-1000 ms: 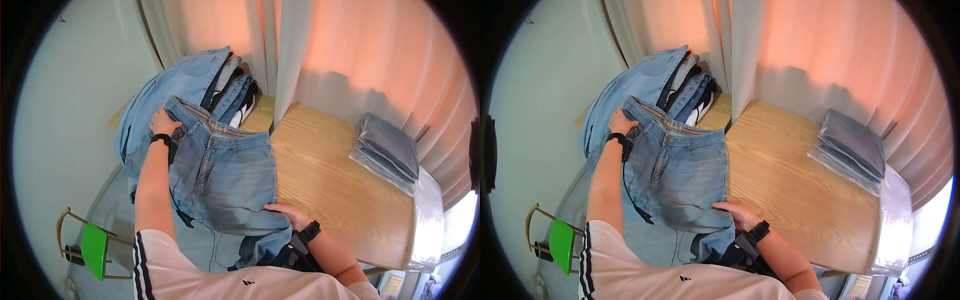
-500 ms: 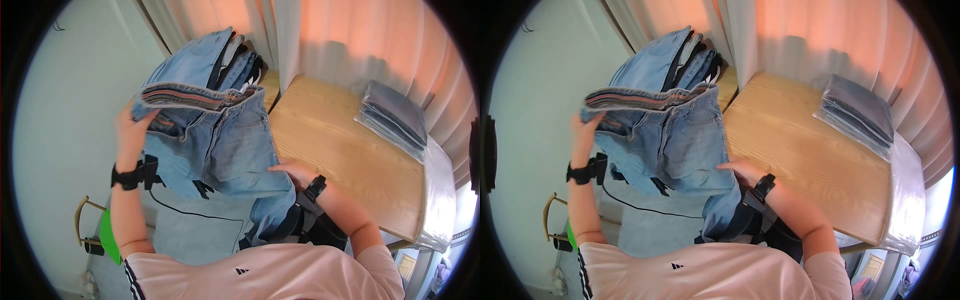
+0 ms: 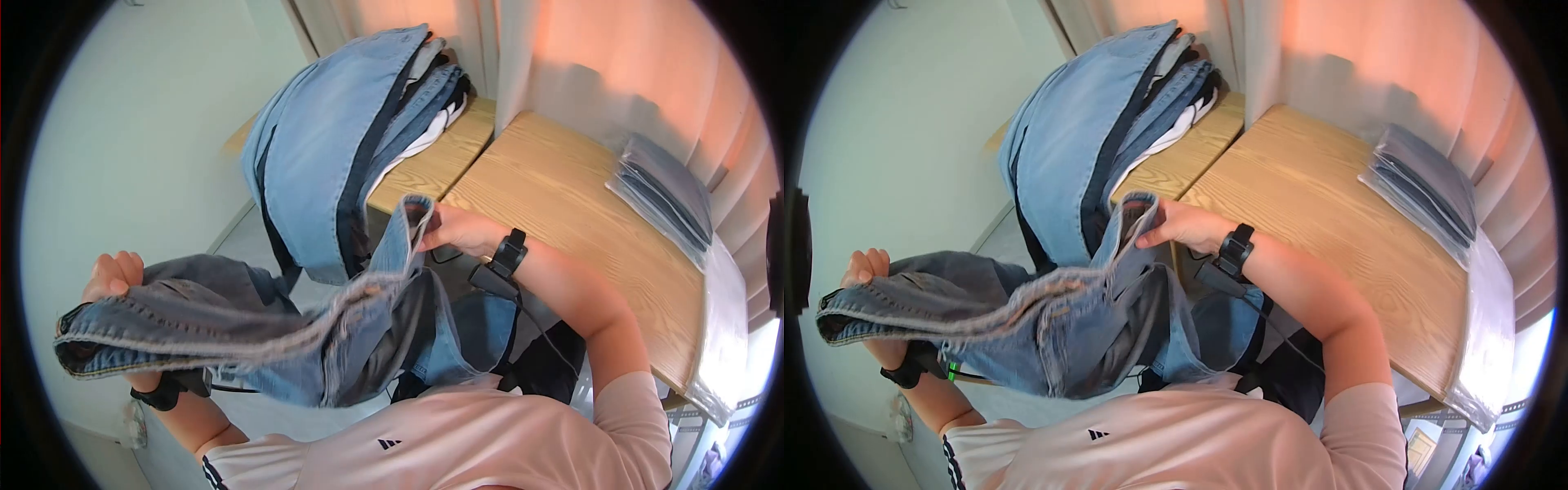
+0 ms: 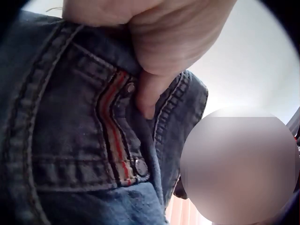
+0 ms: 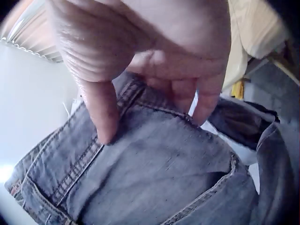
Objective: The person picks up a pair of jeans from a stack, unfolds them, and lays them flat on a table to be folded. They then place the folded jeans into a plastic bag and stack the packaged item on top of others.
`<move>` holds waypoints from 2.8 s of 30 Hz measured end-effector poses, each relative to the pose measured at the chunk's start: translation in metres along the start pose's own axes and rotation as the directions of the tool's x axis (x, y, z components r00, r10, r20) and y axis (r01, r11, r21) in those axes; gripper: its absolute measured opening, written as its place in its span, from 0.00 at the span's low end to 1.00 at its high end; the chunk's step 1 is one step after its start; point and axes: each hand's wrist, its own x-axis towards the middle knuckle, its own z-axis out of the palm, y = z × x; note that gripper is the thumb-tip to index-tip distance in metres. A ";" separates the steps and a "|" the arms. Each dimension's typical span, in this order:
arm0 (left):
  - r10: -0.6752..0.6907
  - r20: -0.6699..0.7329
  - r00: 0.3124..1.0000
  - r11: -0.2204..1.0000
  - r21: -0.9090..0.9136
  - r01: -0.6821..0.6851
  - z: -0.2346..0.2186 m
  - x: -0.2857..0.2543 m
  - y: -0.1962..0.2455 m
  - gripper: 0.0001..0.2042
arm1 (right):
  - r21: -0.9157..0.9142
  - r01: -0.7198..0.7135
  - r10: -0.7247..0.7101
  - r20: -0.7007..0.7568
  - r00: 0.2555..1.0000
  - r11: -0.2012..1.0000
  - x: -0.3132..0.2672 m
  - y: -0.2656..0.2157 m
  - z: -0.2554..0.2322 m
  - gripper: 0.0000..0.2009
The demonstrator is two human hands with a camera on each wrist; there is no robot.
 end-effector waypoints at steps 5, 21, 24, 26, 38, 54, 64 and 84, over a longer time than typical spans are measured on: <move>-0.196 -0.625 0.756 0.931 0.123 0.344 -0.046 -0.044 -0.018 0.10 | -0.153 -0.072 0.060 -0.080 0.995 0.986 0.038 -0.011 0.019 0.18; -0.524 -0.476 0.706 0.819 -0.052 0.572 -0.121 -0.054 -0.109 0.15 | -0.192 0.445 -0.484 -0.387 0.785 0.875 0.104 -0.153 0.034 0.15; -0.435 -0.562 0.704 0.898 -0.217 0.381 -0.126 -0.062 -0.122 0.15 | -0.087 0.501 -0.508 -0.192 0.840 0.861 0.085 -0.151 0.012 0.14; -0.405 -0.494 0.769 0.909 -0.309 0.279 -0.146 -0.064 -0.141 0.15 | -0.091 0.526 -0.533 -0.166 0.829 0.846 0.084 -0.159 0.004 0.14; -0.413 -0.663 0.624 0.889 -0.144 0.436 -0.133 -0.053 -0.186 0.16 | -0.198 0.497 -0.533 -0.242 0.810 0.845 0.155 -0.138 0.003 0.15; -0.561 -0.572 0.599 0.800 -0.189 0.569 -0.006 -0.006 -0.124 0.10 | 0.010 0.414 -0.286 -0.707 0.647 0.910 0.130 -0.091 0.074 0.14; -0.368 -0.317 0.874 0.835 0.301 0.461 0.151 -0.016 -0.123 0.12 | -0.331 0.356 -0.484 -0.520 0.704 0.874 0.089 -0.045 0.127 0.11; -0.457 0.143 0.878 0.879 0.223 0.421 0.142 -0.053 -0.104 0.35 | -0.005 0.250 -0.220 -0.491 0.843 0.968 0.054 -0.031 0.108 0.10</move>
